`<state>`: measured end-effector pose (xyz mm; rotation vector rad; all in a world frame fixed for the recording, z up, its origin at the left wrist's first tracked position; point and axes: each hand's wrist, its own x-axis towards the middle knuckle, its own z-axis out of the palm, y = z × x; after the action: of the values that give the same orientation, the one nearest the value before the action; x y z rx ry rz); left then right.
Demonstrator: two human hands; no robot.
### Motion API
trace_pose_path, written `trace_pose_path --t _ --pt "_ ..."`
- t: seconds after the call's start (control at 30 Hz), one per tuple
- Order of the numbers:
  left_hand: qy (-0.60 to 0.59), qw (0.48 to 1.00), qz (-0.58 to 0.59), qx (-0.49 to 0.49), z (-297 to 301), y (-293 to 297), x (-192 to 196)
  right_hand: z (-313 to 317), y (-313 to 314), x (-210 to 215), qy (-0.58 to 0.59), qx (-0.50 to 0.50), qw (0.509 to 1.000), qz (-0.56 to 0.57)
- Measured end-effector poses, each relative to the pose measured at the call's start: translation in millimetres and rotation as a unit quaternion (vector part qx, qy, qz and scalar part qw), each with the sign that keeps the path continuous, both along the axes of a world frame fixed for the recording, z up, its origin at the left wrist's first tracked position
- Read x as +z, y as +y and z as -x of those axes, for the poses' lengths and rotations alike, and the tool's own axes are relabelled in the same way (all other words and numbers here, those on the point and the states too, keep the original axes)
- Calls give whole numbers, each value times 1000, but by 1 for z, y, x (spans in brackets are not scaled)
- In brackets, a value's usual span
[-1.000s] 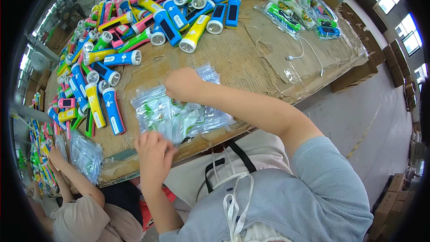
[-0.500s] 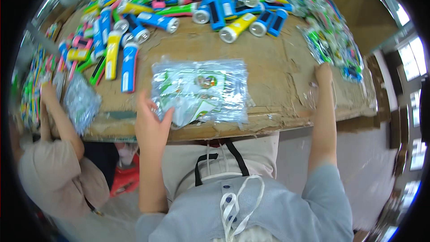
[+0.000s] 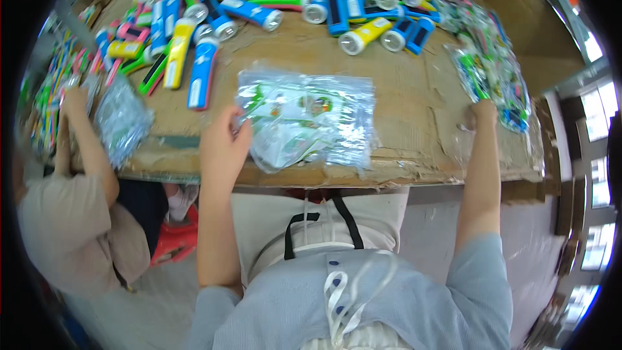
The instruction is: Packaging colorful flashlights and USB charging cables into plastic bags at a factory workstation.
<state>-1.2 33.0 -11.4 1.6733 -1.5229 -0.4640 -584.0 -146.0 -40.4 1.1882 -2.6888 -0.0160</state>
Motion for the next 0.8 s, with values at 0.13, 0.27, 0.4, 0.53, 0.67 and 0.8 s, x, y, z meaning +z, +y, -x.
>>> trace_pose_path --t 0.13,0.27,0.4,0.53,0.67,0.8 --pt "51 999 -12 14 -15 6 -15 7 1 -10 -40 77 993 -75" --pt "82 996 -24 1 -9 4 -12 -13 9 2 -28 102 993 -55" --pt "91 995 -25 -9 -8 0 -12 -26 14 45 -107 79 986 -103" --pt "88 995 -34 17 -14 2 -16 -76 44 98 1 270 957 -102" --pt "165 985 -29 26 -9 -3 -11 -176 111 160 -50 451 883 123" --pt "177 984 -24 29 -5 -12 -6 -267 123 183 -358 476 766 242"
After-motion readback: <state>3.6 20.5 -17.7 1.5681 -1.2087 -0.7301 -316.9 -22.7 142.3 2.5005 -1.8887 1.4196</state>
